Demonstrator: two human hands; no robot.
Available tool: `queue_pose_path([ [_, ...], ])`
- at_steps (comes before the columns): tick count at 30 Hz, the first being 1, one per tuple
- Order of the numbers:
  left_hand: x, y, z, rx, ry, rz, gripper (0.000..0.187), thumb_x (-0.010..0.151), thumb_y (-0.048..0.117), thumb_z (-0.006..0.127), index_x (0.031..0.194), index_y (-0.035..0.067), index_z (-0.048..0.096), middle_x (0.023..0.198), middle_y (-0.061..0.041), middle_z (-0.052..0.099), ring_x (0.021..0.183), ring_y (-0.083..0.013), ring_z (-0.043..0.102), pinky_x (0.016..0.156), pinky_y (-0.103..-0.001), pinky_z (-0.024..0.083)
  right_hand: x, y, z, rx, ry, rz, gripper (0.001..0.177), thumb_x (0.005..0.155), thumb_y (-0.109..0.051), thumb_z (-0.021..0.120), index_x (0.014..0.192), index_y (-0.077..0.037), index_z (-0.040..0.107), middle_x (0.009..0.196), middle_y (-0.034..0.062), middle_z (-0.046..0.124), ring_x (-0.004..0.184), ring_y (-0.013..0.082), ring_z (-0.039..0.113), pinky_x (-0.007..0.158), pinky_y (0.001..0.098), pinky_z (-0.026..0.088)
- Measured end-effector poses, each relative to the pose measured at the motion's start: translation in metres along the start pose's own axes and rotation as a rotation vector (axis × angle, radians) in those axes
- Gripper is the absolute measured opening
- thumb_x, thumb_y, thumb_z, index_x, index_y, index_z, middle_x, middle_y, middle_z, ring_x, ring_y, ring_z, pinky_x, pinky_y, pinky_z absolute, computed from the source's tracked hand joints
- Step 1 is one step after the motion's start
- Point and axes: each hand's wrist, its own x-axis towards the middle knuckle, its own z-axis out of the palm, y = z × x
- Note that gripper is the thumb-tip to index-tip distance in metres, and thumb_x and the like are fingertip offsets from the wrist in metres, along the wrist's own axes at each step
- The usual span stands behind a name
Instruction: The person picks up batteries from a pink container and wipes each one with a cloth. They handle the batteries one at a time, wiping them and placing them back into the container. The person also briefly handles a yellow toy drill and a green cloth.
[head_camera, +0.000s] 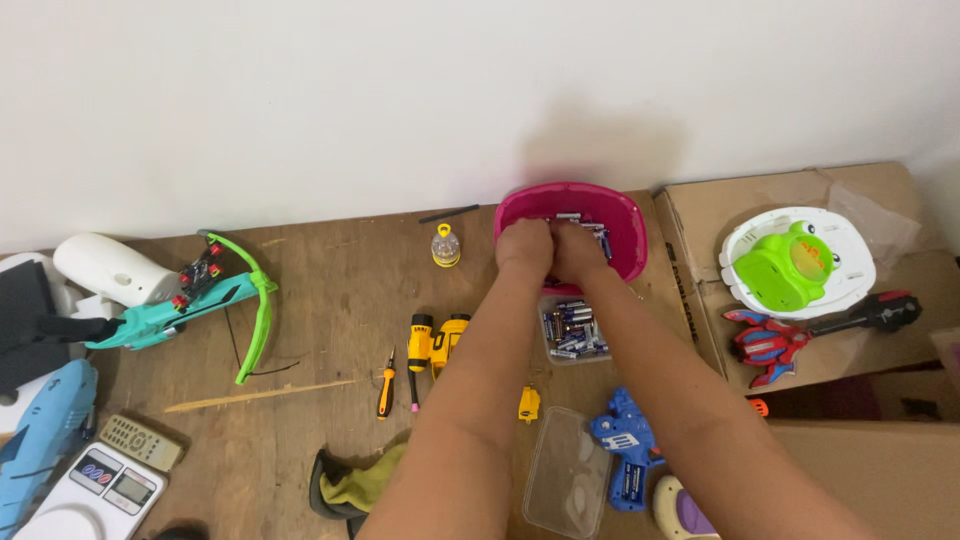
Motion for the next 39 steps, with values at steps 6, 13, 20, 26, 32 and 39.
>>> queue_pose_path([
  [6, 0.009, 0.005, 0.03, 0.129, -0.105, -0.036, 0.032, 0.099, 0.017, 0.049, 0.112, 0.011, 0.078, 0.12, -0.016, 0.073, 0.11, -0.0318, 0.072, 0.088, -0.044, 0.059, 0.013, 0.02, 0.017, -0.081, 0.004, -0.046, 0.033, 0.074, -0.024, 0.077, 0.102, -0.007, 0.073, 0.11, 0.0232, 0.071, 0.102, 0.0418, 0.068, 0.088, 0.051, 0.055],
  [13, 0.012, 0.002, 0.033, 0.12, -0.139, -0.07, 0.033, 0.1, 0.016, 0.049, 0.115, 0.01, 0.078, 0.122, -0.017, 0.073, 0.112, -0.032, 0.072, 0.089, -0.043, 0.059, 0.012, 0.017, 0.022, -0.164, 0.063, -0.058, 0.024, 0.08, -0.022, 0.072, 0.102, -0.012, 0.076, 0.107, 0.0187, 0.074, 0.101, 0.0376, 0.071, 0.089, 0.048, 0.057],
  [20, 0.007, -0.002, 0.03, 0.144, -0.114, -0.001, 0.033, 0.099, 0.016, 0.049, 0.113, 0.008, 0.078, 0.121, -0.019, 0.072, 0.112, -0.0333, 0.071, 0.091, -0.045, 0.057, 0.006, -0.003, 0.008, -0.159, 0.025, 0.032, 0.029, 0.081, -0.027, 0.072, 0.109, -0.022, 0.077, 0.101, 0.0166, 0.075, 0.093, 0.0376, 0.072, 0.083, 0.0496, 0.057],
  [26, -0.005, 0.001, 0.019, 0.098, -0.066, 0.031, 0.029, 0.098, 0.011, 0.051, 0.11, 0.005, 0.077, 0.116, -0.021, 0.073, 0.106, -0.0349, 0.073, 0.087, -0.046, 0.06, 0.01, 0.009, 0.02, -0.195, 0.011, 0.019, 0.024, 0.08, -0.028, 0.073, 0.101, -0.019, 0.078, 0.101, 0.0155, 0.076, 0.098, 0.0355, 0.072, 0.086, 0.0485, 0.057],
  [32, -0.039, 0.01, -0.02, 0.028, 0.011, 0.11, 0.023, 0.091, 0.009, 0.06, 0.104, 0.007, 0.078, 0.109, -0.021, 0.075, 0.103, -0.0359, 0.073, 0.09, -0.045, 0.059, 0.011, 0.007, 0.02, -0.09, 0.157, 0.116, 0.024, 0.088, -0.024, 0.068, 0.109, -0.024, 0.078, 0.099, 0.0164, 0.075, 0.095, 0.0371, 0.072, 0.083, 0.0507, 0.056],
  [39, -0.088, 0.021, -0.06, -0.115, 0.204, 0.171, 0.028, 0.088, 0.012, 0.064, 0.113, 0.013, 0.074, 0.11, -0.018, 0.073, 0.105, -0.0371, 0.069, 0.088, -0.049, 0.056, -0.02, -0.025, -0.034, 0.062, 0.195, 0.247, 0.023, 0.077, -0.028, 0.077, 0.099, -0.024, 0.082, 0.095, 0.0072, 0.078, 0.089, 0.029, 0.074, 0.08, 0.0434, 0.059],
])
